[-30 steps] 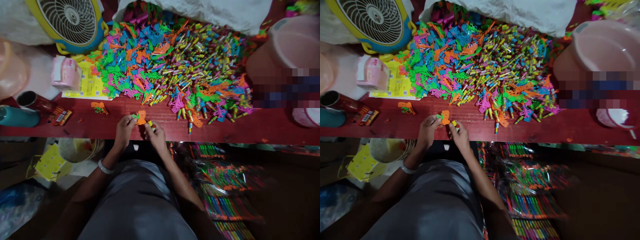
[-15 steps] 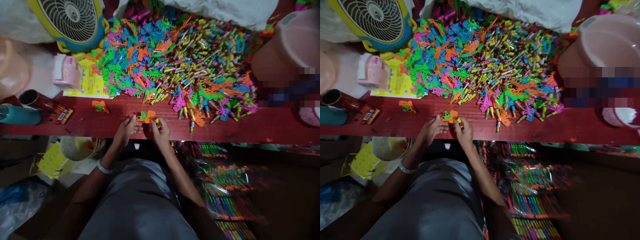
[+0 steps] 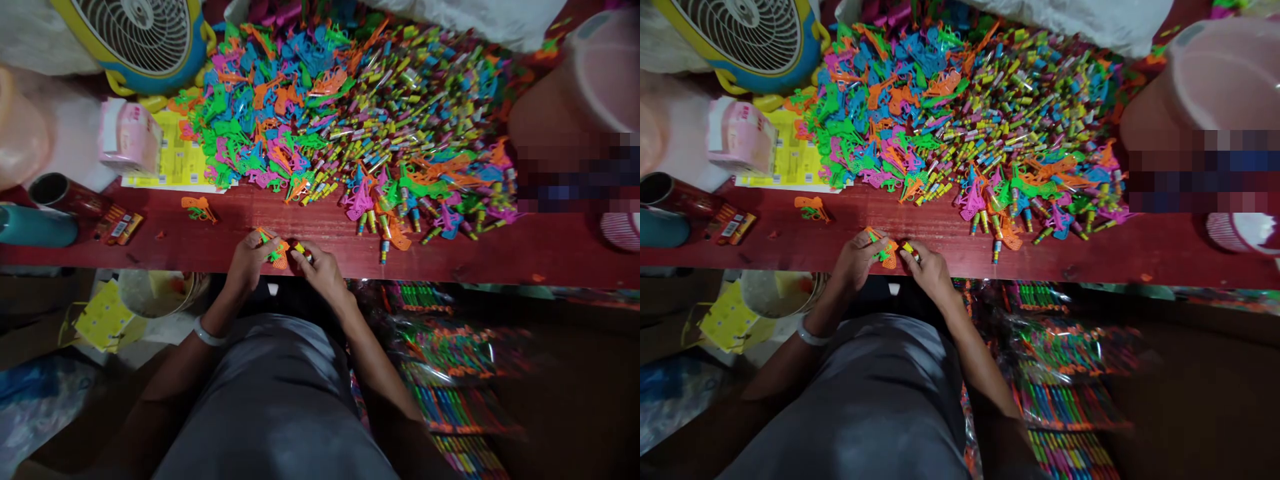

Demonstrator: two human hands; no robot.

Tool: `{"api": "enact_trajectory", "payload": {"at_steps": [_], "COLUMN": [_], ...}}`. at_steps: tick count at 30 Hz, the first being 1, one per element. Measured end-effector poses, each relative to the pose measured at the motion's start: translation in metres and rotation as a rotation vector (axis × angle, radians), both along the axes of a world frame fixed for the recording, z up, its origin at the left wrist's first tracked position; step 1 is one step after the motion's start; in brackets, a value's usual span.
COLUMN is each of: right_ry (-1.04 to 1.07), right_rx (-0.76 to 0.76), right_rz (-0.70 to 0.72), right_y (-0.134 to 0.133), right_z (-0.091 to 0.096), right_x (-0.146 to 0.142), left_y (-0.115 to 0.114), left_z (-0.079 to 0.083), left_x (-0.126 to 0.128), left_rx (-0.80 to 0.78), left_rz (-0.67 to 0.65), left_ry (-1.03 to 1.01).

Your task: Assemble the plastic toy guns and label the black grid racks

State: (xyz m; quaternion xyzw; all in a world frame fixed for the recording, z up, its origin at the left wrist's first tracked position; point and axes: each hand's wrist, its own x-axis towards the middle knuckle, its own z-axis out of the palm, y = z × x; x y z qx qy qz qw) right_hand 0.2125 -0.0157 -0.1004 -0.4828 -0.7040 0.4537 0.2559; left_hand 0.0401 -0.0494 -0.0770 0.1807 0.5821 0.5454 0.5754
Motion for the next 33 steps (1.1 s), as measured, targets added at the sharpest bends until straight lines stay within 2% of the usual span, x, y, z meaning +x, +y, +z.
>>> {"api": "enact_trajectory", "payload": {"at_steps": [4,11,17,24,29,33], "right_ry": [0.016,0.049,0.23,0.311,0.275,0.219], "right_rx": [-0.084,-0.1,-0.392,-0.649,-0.633,-0.573], "right_rz": [-0.016,-0.045,0.034,0.154,0.147,0.253], "right_y": [-0.001,-0.001,0.002,0.006,0.005,0.008], "right_z": [0.001,0.004,0.004,0.017,0.015,0.014], "right_x": [-0.003,-0.007,-0.005,-0.012,-0.018,-0.013], "left_y": [-0.002,-0.003,-0.002,-0.001,0.0,0.002], "left_z": [-0.004,-0.013,-0.009,-0.016,-0.017,-0.017], "left_x": [0.003,0.008,0.01,0.011,0.006,0.004], "left_rx": [0.062,0.104,0.147,0.213,0.233,0.199], "left_rz": [0.004,0.038,0.061,0.148,0.155,0.116], "left_ry": [0.109,0.209,0.241,0.151,0.209,0.168]}}
